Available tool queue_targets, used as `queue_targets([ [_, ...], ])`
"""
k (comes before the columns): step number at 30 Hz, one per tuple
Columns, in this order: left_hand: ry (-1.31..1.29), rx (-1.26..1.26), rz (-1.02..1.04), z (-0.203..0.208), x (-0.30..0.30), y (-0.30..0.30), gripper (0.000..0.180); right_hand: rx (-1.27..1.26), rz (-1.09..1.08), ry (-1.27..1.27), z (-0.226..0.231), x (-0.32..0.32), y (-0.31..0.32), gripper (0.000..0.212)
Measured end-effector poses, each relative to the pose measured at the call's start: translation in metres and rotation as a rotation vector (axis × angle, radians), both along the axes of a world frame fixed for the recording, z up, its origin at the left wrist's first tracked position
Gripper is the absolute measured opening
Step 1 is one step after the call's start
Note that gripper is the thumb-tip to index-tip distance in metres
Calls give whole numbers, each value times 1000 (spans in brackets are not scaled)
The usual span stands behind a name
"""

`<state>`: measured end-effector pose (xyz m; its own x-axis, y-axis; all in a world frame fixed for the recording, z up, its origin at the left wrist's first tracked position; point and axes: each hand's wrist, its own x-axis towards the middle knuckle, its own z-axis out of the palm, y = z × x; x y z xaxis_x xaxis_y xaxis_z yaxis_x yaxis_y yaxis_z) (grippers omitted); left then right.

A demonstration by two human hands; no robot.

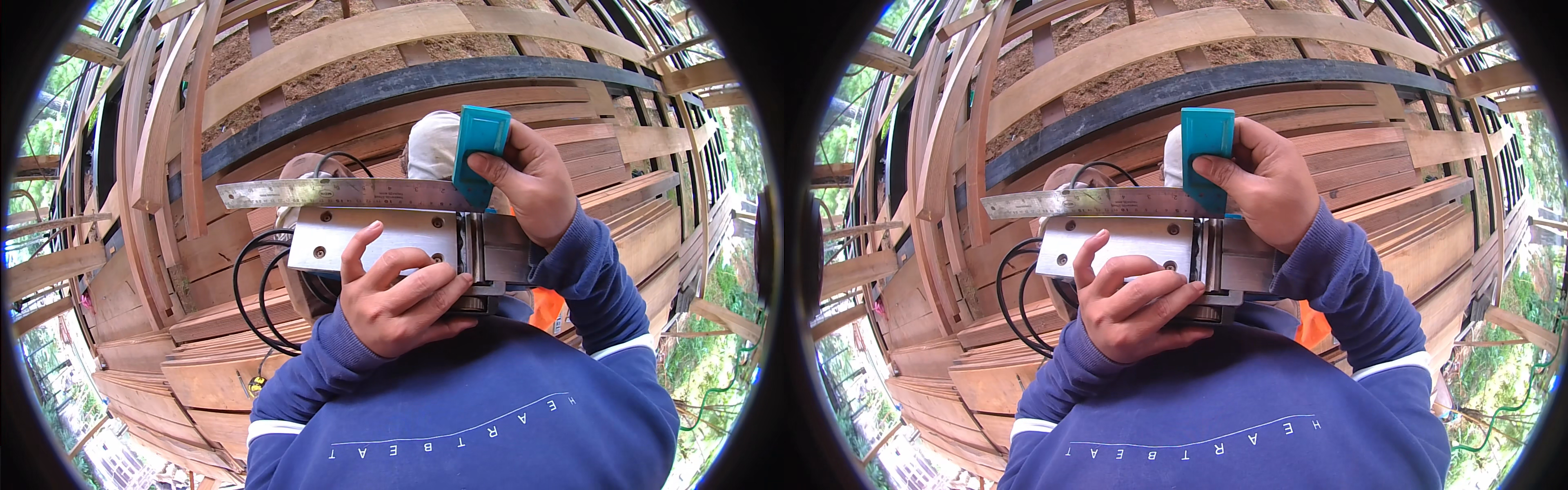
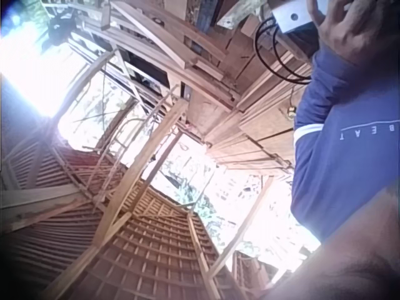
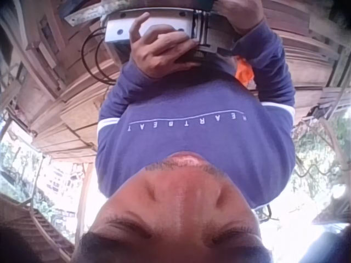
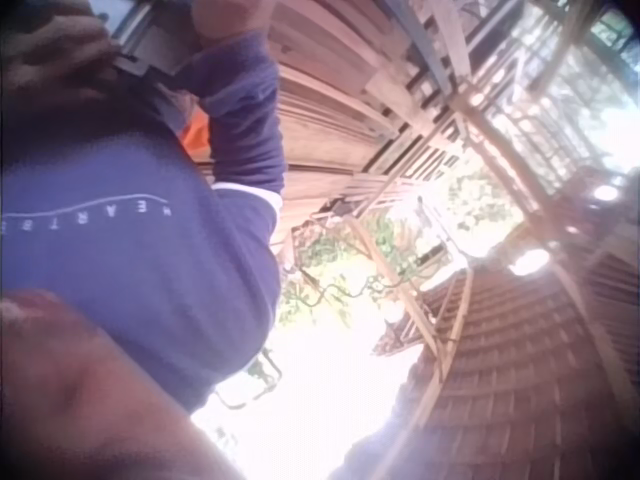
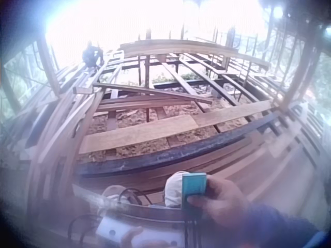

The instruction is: The person uses a metal ruler and a square to measure and check the alignment of components on an electric planer held by hand.

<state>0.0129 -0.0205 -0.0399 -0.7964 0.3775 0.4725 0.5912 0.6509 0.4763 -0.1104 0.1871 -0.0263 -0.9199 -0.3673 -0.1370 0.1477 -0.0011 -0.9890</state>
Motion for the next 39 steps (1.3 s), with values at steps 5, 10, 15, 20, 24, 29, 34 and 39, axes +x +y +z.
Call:
queue_targets([
  [5,3,2,-2,0,0,0,51,-13,-3,-4,-2,1,0,29],
  [10,-1,-1,-6,0,0,0,50,-12,-3,7,-2,1,0,30],
  [15,-5,4,-4,-1,0,1,50,3,-6,10,-3,1,0,30],
  [20,-2,6,-2,-1,1,1,50,-24,-10,-6,-3,2,0,30],
  [24,0,3,-3,-1,1,1,50,-33,-6,-11,-3,2,0,30],
  [29,2,0,-9,-1,1,1,51,-17,-8,-2,-3,3,0,30],
  [34,2,1,-8,-1,1,1,51,-8,-7,4,-3,3,1,31],
  [39,11,-6,-9,-2,1,2,51,-25,-3,-7,-4,3,2,32],
])
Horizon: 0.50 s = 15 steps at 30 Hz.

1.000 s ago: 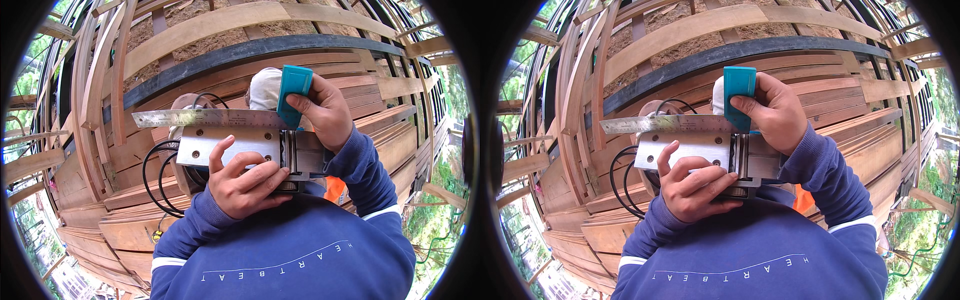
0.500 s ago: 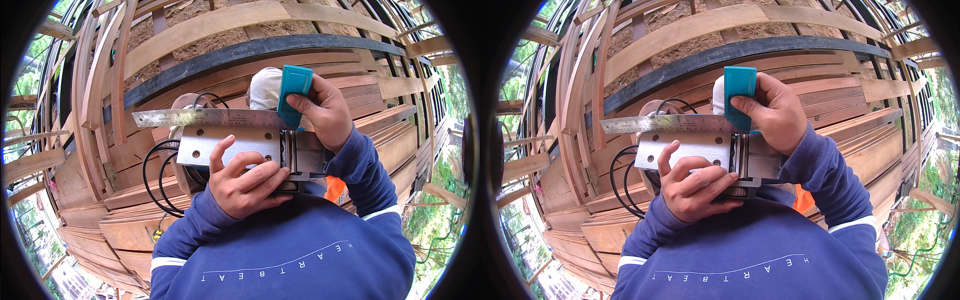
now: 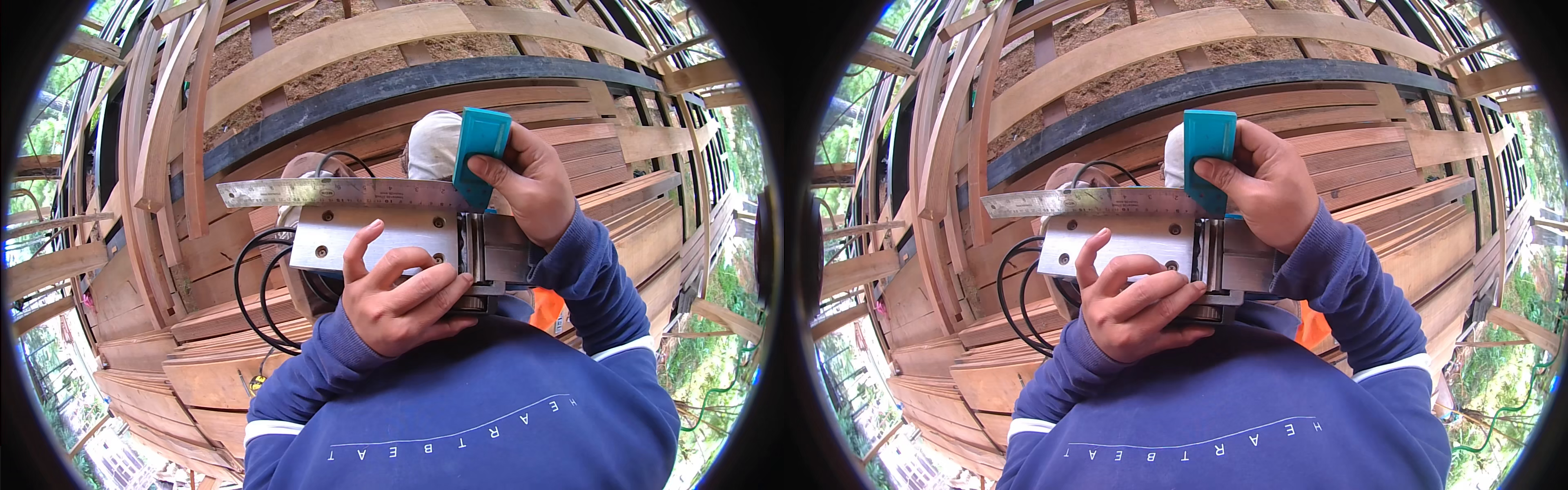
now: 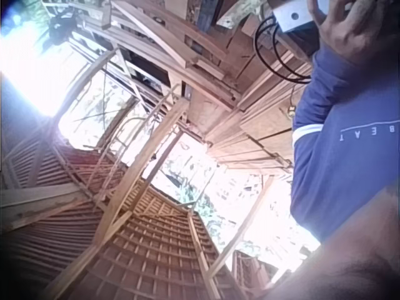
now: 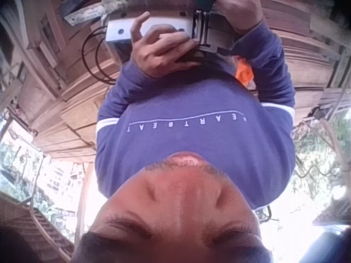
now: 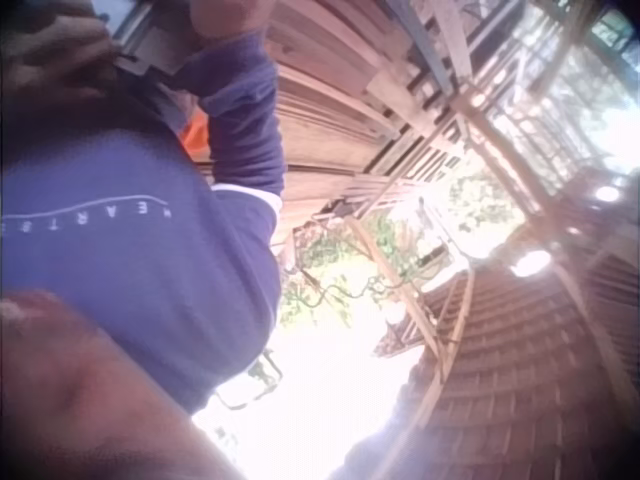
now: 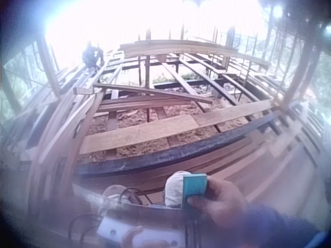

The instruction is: The person uses a metal ruler and a square to measure and check the alignment of components on an electric planer held by hand.

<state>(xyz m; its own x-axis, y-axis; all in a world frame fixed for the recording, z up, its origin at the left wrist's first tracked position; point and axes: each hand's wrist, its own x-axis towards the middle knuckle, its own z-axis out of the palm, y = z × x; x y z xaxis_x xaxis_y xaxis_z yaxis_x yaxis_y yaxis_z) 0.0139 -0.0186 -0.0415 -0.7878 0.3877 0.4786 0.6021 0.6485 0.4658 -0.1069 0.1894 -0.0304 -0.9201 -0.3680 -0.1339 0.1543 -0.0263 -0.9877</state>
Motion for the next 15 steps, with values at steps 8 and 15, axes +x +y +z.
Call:
queue_targets([
  [8,16,-26,1,-2,2,1,48,7,17,26,1,2,1,32],
  [15,18,-36,-3,-1,2,2,48,-8,22,8,1,3,1,32],
])
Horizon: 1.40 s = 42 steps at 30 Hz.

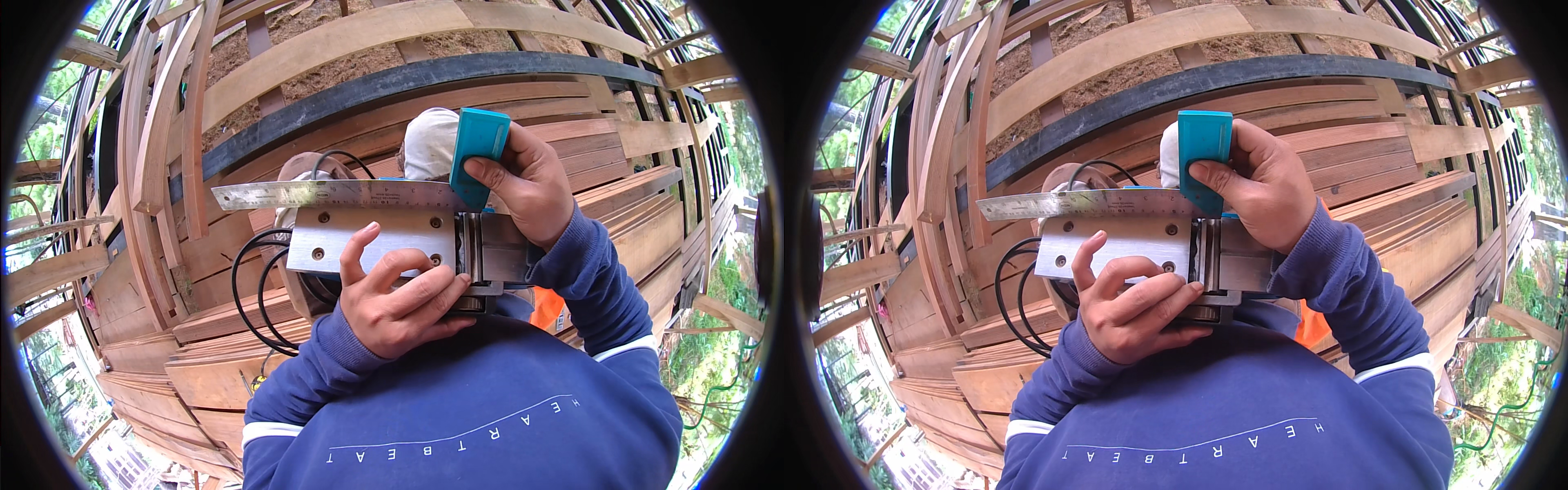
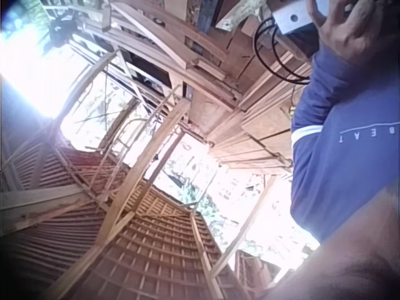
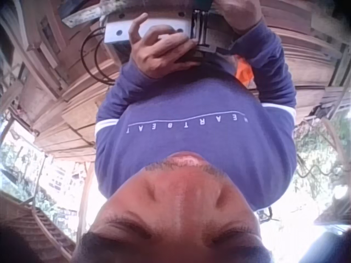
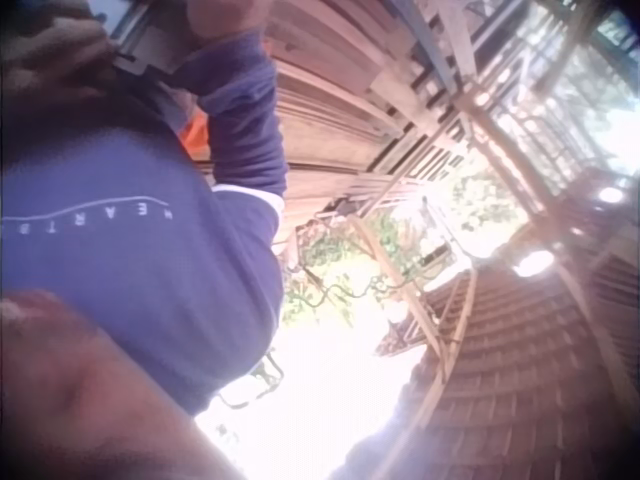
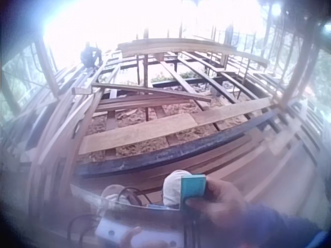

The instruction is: The person uses a metal ruler and a square to measure and check the alignment of components on an electric planer held by hand.

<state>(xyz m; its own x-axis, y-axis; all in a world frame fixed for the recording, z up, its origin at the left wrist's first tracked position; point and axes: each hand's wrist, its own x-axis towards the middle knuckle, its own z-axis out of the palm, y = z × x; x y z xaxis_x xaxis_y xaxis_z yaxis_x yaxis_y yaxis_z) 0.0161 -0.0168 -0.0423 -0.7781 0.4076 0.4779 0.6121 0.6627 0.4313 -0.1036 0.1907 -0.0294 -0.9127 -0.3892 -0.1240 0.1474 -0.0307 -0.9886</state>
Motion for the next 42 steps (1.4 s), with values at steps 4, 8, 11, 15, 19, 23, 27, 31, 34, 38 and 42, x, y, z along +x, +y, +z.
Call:
queue_targets([
  [4,-2,-5,-5,0,1,0,49,11,7,24,-2,1,1,32],
  [8,-2,-11,-9,0,1,0,49,11,8,37,-3,1,1,32],
  [11,-3,-18,-11,0,2,-1,49,15,6,34,-4,2,1,32],
  [15,6,-7,-13,-1,2,-1,50,7,-1,19,-3,3,0,33],
  [19,16,0,-19,-3,3,-3,50,16,3,45,-6,4,0,34],
  [23,33,4,-22,-5,3,-3,50,12,14,60,-6,6,1,38],
  [27,48,7,-20,-3,3,-4,51,-31,18,62,-6,9,0,39],
  [31,64,13,-7,-3,6,-2,51,-18,-41,134,0,12,4,33],
  [34,71,20,-1,-4,9,-2,50,-74,-193,253,7,17,14,29],
  [38,87,12,15,-4,14,-3,48,-173,-341,270,29,27,20,22],
  [42,117,64,4,-9,10,-4,49,-166,-238,260,29,48,18,28],
])
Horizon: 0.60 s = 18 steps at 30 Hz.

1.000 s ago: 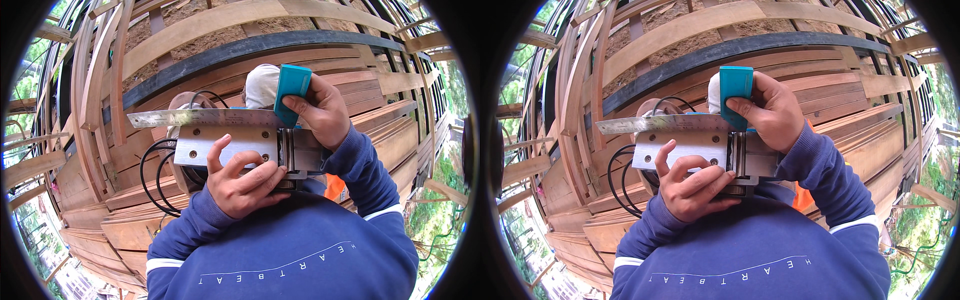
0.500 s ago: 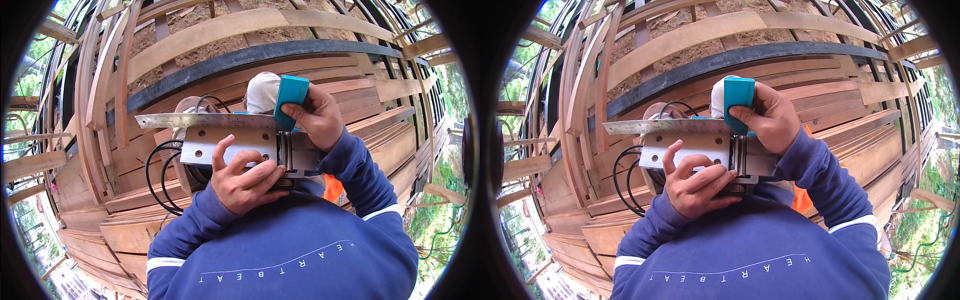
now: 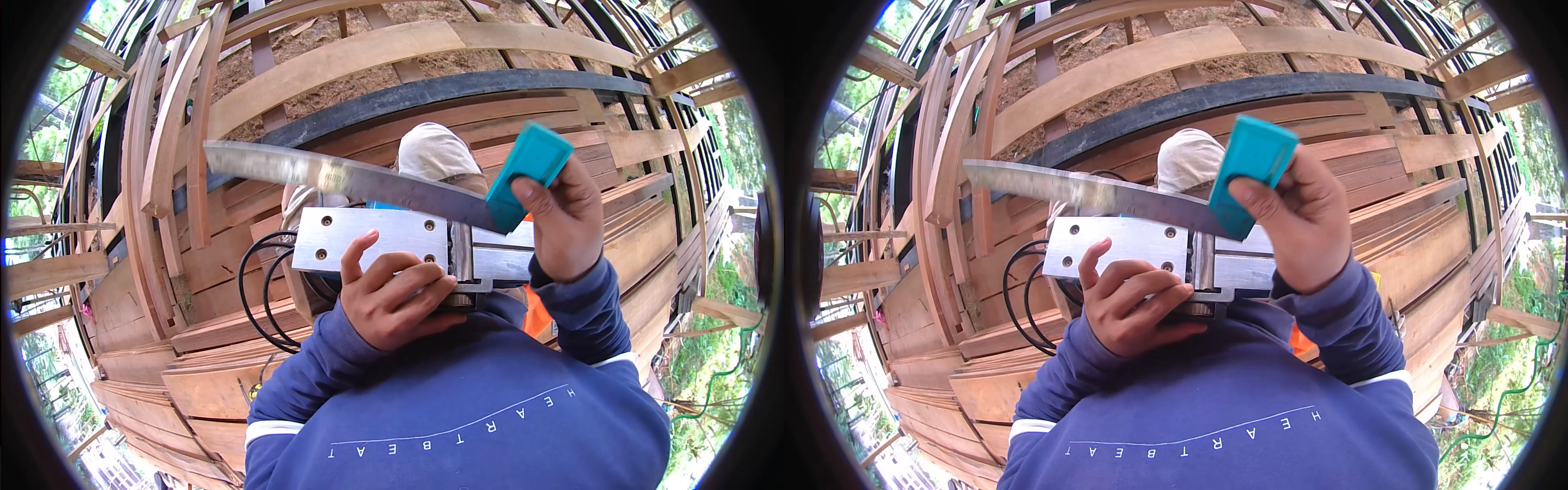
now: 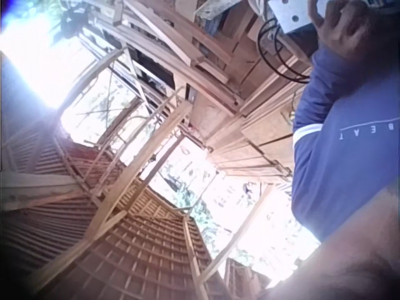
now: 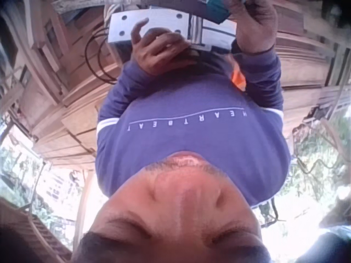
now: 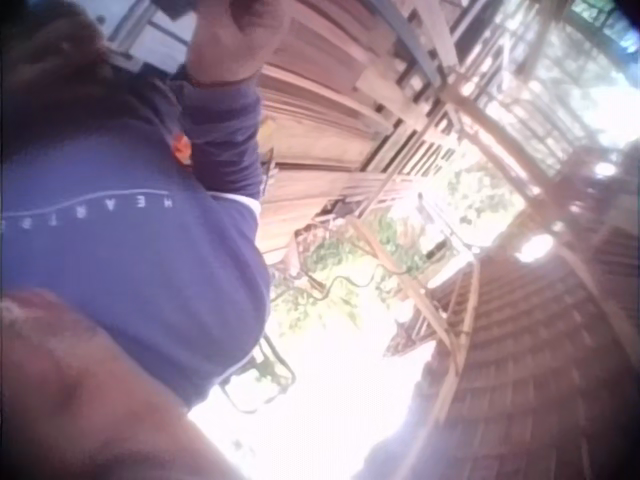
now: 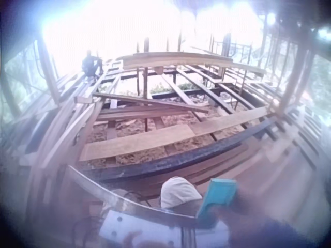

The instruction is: The person uses a metal ruler and a square to measure and check the alignment of components on an electric planer held by hand.

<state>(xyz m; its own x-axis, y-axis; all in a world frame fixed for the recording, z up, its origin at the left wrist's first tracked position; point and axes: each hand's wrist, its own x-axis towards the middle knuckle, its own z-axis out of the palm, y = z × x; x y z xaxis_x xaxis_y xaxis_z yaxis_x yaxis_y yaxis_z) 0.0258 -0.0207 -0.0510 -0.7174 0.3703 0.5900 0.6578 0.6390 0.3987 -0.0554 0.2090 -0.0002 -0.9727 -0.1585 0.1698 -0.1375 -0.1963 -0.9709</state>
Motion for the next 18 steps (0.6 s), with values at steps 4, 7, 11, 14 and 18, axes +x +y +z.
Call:
queue_targets([
  [4,27,23,13,1,0,-1,50,0,103,-90,2,12,-13,33],
  [7,55,12,86,0,5,-1,52,20,113,-147,4,14,-18,32],
  [11,105,-33,150,6,1,-4,56,84,136,-147,11,9,-22,32],
  [14,104,-48,176,10,-4,-7,56,91,156,-145,16,2,-30,31],
  [18,89,-1,208,10,-12,-9,54,111,196,-137,16,-10,-39,29],
])
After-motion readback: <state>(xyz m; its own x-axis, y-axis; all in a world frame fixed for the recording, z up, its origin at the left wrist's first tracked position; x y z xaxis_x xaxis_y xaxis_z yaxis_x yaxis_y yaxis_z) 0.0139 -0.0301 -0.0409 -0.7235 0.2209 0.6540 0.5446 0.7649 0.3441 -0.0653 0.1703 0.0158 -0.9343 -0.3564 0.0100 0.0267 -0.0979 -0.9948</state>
